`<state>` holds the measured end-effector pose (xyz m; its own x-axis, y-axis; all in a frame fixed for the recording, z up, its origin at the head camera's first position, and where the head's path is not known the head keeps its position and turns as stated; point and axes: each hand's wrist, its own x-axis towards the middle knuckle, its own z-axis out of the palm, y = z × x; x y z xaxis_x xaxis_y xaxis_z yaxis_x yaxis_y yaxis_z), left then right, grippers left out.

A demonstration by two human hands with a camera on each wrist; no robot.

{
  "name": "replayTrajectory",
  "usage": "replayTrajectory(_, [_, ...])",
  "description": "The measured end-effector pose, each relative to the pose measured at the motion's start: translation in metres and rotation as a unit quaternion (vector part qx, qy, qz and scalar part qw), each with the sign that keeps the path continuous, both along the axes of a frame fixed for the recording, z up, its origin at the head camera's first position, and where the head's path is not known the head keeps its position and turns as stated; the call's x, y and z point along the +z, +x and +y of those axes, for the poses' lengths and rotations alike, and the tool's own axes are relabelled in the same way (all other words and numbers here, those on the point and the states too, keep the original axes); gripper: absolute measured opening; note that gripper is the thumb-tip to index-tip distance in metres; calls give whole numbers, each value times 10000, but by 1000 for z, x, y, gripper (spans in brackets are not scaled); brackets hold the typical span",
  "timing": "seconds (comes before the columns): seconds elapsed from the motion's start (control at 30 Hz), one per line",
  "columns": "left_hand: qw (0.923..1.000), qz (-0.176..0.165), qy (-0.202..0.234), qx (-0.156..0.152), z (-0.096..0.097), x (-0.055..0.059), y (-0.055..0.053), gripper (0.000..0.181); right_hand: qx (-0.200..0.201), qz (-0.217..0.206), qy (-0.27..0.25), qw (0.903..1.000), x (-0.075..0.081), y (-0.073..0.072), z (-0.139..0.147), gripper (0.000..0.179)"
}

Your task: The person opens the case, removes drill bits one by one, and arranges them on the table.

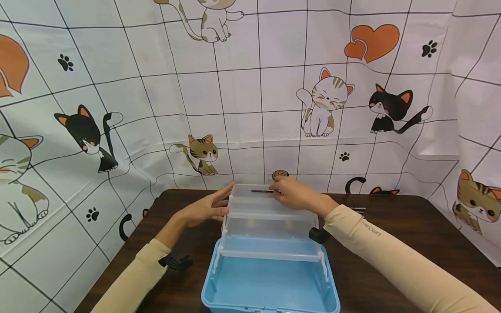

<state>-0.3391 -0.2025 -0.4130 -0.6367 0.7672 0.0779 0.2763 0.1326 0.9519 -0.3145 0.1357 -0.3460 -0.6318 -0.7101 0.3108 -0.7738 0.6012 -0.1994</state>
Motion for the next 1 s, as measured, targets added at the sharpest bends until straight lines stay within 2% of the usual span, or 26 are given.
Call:
replayTrajectory(0.47, [10000, 25, -2, -45, -1, 0, -1, 96, -25, -442, -125, 9989, 6, -3, 13, 19])
replayTrajectory(0.73, [10000, 3, 1, -70, 1, 0, 1, 98, -525, -358, -47, 9980, 7, 2, 27, 10])
replayTrajectory(0.83, [10000, 10, -9, -66, 1, 0, 1, 98, -686, -463, -2, 9966, 8, 5, 32, 8])
replayTrajectory(1.0, [10000, 32, -3, -59, 0, -1, 0, 96, -726, -731, -205, 9945, 7, 6, 41, 9])
